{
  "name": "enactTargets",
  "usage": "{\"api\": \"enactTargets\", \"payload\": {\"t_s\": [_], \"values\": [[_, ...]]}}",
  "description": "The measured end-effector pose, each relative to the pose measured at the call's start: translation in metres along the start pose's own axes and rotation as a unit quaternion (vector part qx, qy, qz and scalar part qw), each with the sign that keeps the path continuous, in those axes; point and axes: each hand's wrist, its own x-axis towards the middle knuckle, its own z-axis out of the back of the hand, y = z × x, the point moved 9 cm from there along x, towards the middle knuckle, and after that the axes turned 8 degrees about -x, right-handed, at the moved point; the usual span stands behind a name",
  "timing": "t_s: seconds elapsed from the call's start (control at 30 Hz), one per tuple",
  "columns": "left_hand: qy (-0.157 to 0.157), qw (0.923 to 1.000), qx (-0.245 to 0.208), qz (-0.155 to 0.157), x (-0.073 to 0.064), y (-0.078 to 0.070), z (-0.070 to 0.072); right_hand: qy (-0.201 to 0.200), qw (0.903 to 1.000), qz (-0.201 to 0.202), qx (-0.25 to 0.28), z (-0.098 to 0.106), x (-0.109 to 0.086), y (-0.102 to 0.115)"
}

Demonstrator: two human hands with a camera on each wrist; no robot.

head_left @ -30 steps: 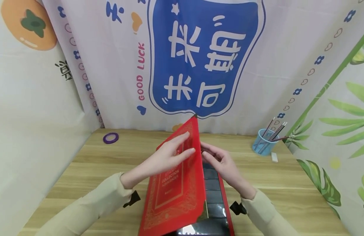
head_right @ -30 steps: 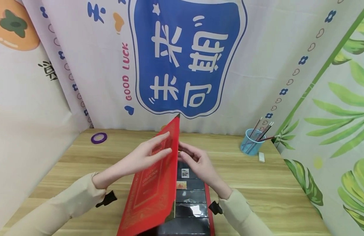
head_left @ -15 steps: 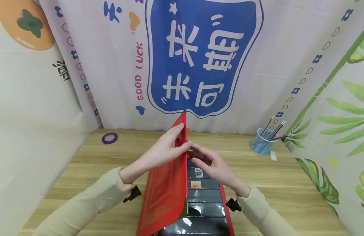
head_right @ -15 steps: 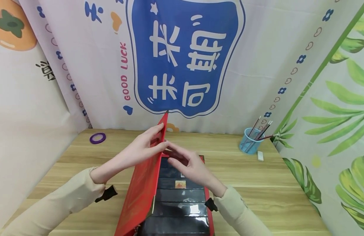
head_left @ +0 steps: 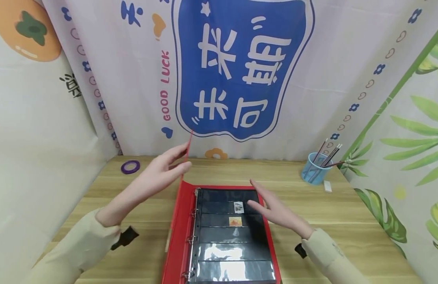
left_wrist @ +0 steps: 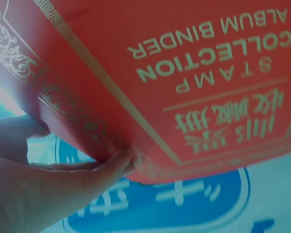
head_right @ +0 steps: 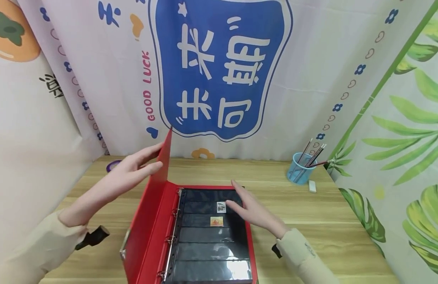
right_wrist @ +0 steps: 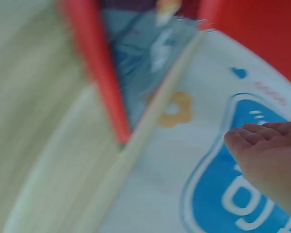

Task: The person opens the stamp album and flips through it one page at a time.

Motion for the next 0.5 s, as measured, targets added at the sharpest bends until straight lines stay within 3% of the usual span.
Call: {"api": "enactTargets", "payload": {"t_s": [0.1, 0.23, 0.5], "values": [[-0.005, 0.9999, 0.008, 0.01, -0.011, 0.004, 0.018, 0.037, 0.998, -0.036, -0.035, -0.012, -0.003, -0.021], [-0.018, 0.9995, 0.027, 0.001, -0.023, 0.008, 0.039, 0.08, 0.9931, -0.046, -0.072, -0.028, -0.004, -0.038], [-0.029, 0.9959, 0.069, -0.051, -0.045, 0.012, 0.07, 0.125, 0.9846, -0.004, -0.122, -0.052, -0.008, -0.045]]}}
